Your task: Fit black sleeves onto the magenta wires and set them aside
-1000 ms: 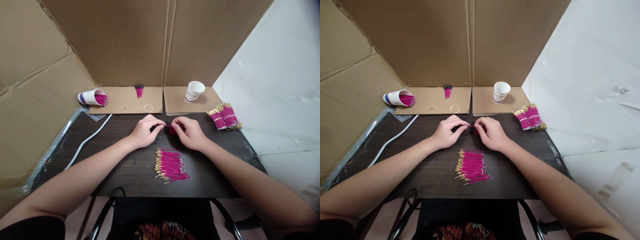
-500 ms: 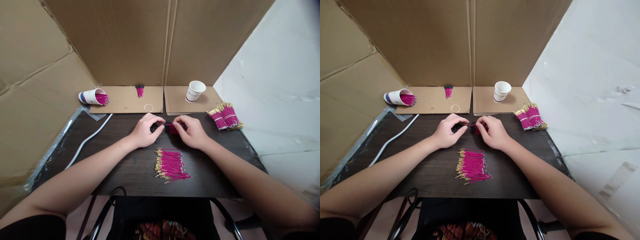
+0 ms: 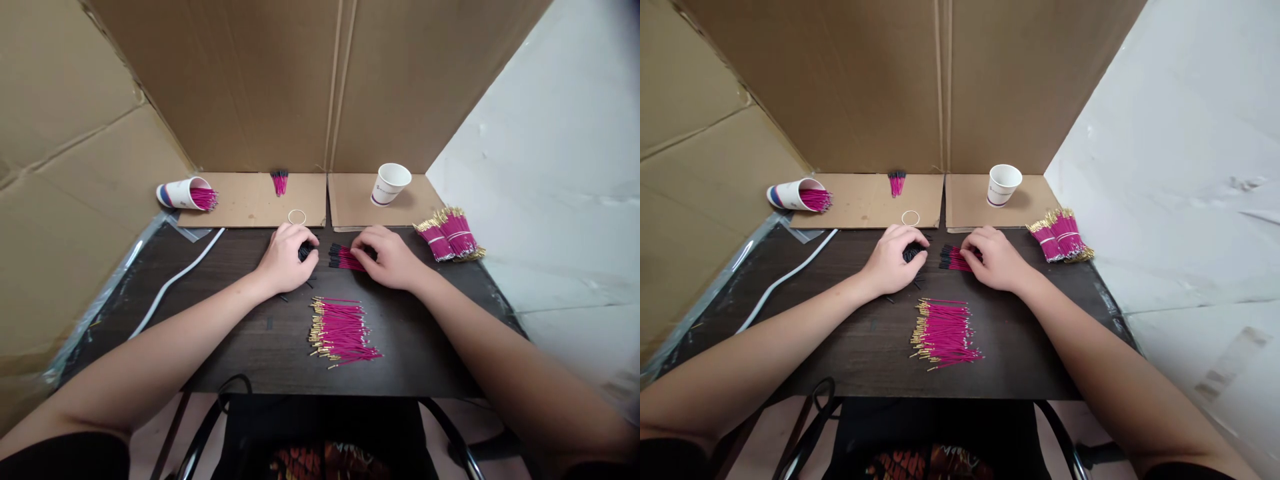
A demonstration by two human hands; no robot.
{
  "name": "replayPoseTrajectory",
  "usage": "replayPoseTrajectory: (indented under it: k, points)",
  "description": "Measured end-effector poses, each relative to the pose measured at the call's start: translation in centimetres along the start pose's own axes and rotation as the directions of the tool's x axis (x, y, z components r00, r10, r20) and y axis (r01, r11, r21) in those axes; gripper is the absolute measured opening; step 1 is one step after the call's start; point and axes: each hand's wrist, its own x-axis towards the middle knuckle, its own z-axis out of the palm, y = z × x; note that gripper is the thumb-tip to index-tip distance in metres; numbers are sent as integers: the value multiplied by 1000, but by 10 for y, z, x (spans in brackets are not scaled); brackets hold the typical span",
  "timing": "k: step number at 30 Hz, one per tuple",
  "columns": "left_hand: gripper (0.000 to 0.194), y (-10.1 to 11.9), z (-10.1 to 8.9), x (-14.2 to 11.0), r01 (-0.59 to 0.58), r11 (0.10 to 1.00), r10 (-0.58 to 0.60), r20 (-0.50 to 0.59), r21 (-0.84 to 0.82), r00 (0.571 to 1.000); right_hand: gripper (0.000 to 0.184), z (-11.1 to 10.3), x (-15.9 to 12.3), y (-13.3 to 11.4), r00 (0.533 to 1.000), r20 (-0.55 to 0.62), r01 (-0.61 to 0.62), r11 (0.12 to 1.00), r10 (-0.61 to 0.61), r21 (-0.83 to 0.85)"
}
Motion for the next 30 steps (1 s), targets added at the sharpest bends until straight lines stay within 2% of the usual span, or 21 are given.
replayPoseTrajectory:
  k: [7,8,11,13,15,21,24,30]
  points:
    - [5,-1,1,0,6,1000,-6,5,-1,1000,6,-15,-1,-5,995,92,-17,998,22,-52]
    - [5,-1,1,0,7,1000,-7,6,-1,1000,10,-18,-2,-5,993,111,-40,997,46,-63]
    - [5,0,1,0,11,1000,-11,13,-1,1000,38,-26,-6,-3,967,217,-114,989,133,-95]
    - [5,-1,1,0,12,1000,-12,19,-5,1000,47,-29,-7,0,946,272,-151,983,175,-107]
    - [6,-1,1,1,11,1000,-11,21,-9,1000,45,-29,-7,3,933,303,-169,979,196,-112]
    - [5,-1,2,1,19,1000,-18,32,-13,999,15,-23,-2,1,930,321,-120,972,182,-204]
    - [5,-1,2,1,22,1000,-22,40,-9,999,17,-16,-1,-9,928,322,-60,926,190,-374]
    - [3,-1,2,1,29,1000,-29,40,2,999,30,-1,3,-38,912,327,32,752,247,-658]
